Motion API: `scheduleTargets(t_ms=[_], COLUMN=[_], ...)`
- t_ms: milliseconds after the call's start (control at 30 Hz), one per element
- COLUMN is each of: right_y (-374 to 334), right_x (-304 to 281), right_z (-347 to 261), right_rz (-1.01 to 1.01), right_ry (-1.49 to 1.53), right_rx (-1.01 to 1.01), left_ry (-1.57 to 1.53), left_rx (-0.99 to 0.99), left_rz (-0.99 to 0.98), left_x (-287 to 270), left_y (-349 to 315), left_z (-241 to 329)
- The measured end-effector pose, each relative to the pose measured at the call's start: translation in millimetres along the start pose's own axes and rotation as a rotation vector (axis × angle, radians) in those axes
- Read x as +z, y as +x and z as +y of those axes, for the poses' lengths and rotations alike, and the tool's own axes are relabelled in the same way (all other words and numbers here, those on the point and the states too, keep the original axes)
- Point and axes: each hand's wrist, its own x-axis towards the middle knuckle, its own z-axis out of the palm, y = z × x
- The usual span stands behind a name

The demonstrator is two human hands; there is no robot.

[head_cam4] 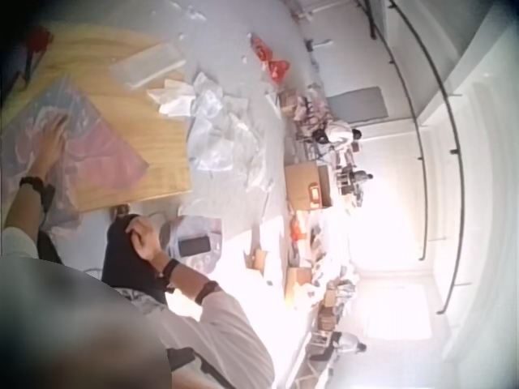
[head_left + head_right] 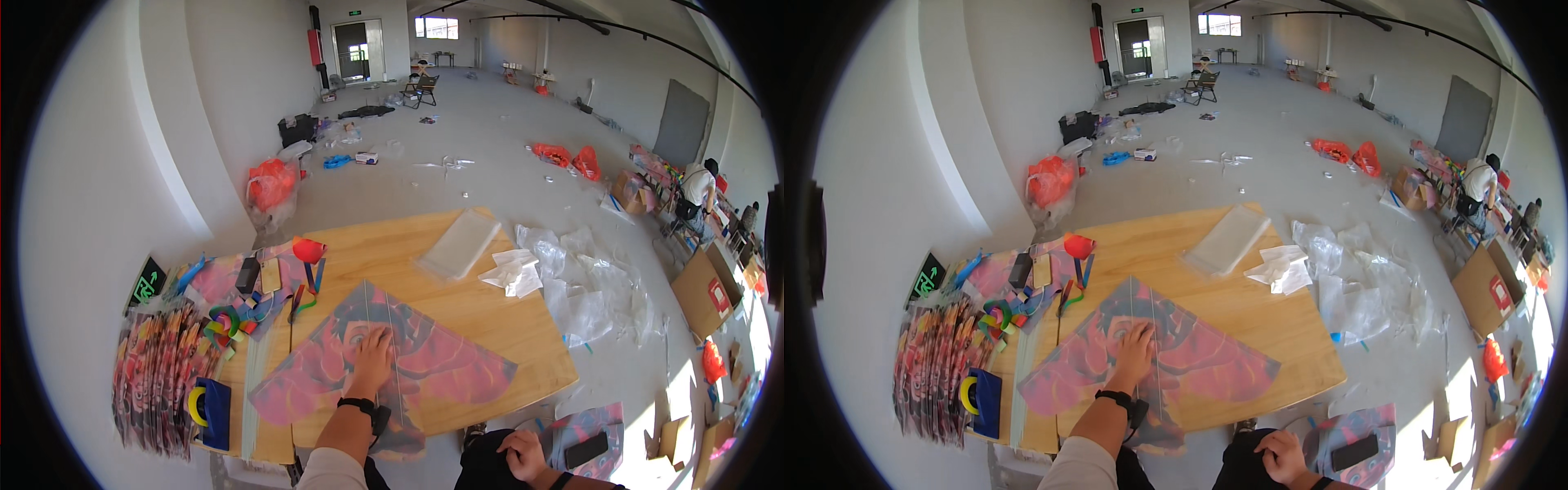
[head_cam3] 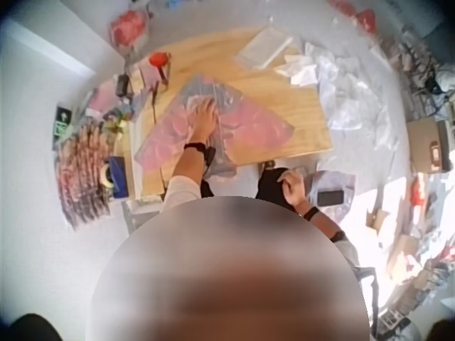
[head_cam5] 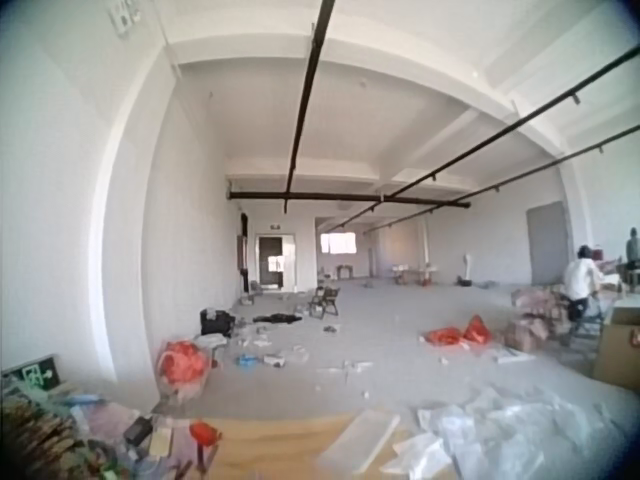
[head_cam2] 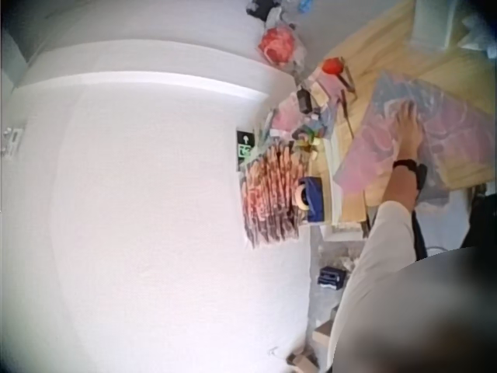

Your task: Assembling a small plastic kite by attaching support sticks and a plastic connector.

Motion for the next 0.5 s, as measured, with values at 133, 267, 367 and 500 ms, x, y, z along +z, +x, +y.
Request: scheduleTargets(t_ms=[133,267,367,500], right_y=[-3,3,-1,-1], right_x=[7,4,3,5], right_z=[8,2,7,4], right_rz=[-0.002,-0.025,-0.003,-0.006], right_ry=[0.016,0.001,-0.022,-0.001], right_rx=[-0.003,0.006,0.001,-0.014], left_ry=[-0.213,-0.302,-0.041,0.136], left_rx=[-0.031,0.075,0.075,0.117], left_rz=[0.086,0.134,0.010,0.007], left_x=[5,1,-11,-1], left_y=[1,0,-4,-15], left_z=[-20,-40,8,12])
